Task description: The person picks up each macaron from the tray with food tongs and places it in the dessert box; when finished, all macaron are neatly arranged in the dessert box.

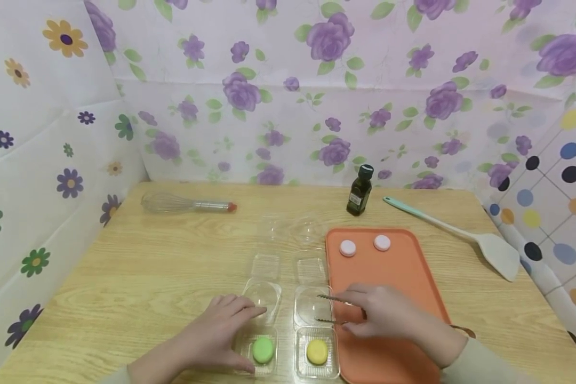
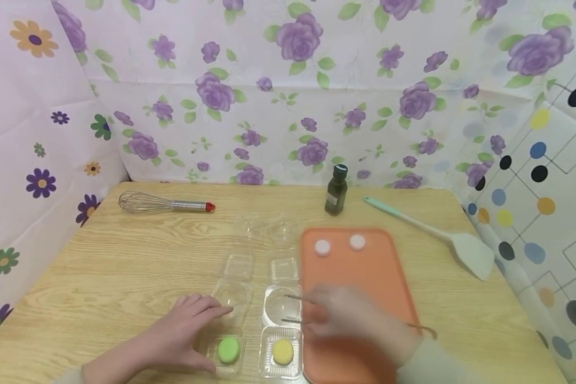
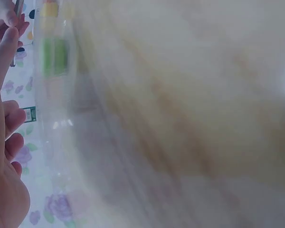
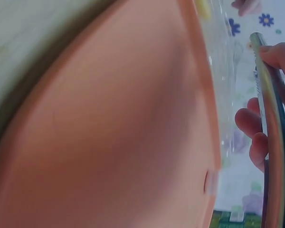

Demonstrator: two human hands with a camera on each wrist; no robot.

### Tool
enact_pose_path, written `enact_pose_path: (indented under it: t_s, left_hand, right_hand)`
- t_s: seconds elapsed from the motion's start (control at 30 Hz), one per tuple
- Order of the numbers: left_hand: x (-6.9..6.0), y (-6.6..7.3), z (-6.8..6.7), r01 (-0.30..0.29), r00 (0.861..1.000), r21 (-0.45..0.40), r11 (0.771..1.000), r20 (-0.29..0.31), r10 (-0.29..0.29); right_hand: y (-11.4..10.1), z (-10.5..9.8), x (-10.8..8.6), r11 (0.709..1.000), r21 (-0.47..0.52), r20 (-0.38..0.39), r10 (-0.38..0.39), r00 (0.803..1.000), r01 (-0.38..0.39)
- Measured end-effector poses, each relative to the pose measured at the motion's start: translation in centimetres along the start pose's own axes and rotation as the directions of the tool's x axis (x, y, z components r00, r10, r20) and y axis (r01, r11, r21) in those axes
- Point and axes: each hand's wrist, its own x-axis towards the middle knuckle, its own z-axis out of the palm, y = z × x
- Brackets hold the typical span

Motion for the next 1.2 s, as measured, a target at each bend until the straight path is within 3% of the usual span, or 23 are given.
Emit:
enact_pose_path:
  t_s: [0.17,0.5,0.67,0.8,0.93,1.2]
  left_hand:
    - [1.1,-0.4,-0.5,0.014,1.000,0.013,1.000,0.012,-0.014]
    - [3.5,-0.9,-1.0,0.055,0.993,-0.012,0.998,0.103,-0.054]
    - [4.9,-1.1,-1.2,0.092,0.987,-0.031,0.995,0.137,-0.087]
    - [5.8,-1.4,-1.4,0.131,0.979,-0.070,0.989,0.168,-0.118]
    - [6.5,-2.1,-1.5,0.143,0.979,-0.085,0.986,0.162,-0.128]
    - [8.3,-2.6,-1.9,0.173,0.975,-0.095,0.980,0.160,-0.156]
  right_hand:
    - [1.1,-0.3,-0.9,0.998,-0.039,-0.026,0.041,0.999,-0.042]
    - [2.9,-0.8,-2.2,0.988,-0.054,-0.036,0.143,0.989,-0.145]
    - [4.2,-0.8,-2.9,0.978,-0.087,-0.085,0.180,0.980,-0.188]
    - [5.5,-0.9,-3.6,0.962,-0.113,-0.116,0.235,0.965,-0.248]
    - [6.7,-1.5,-3.9,0.936,-0.139,-0.106,0.311,0.945,-0.323]
    - [8.7,-2.4,-4.3,0.930,-0.201,-0.143,0.282,0.949,-0.307]
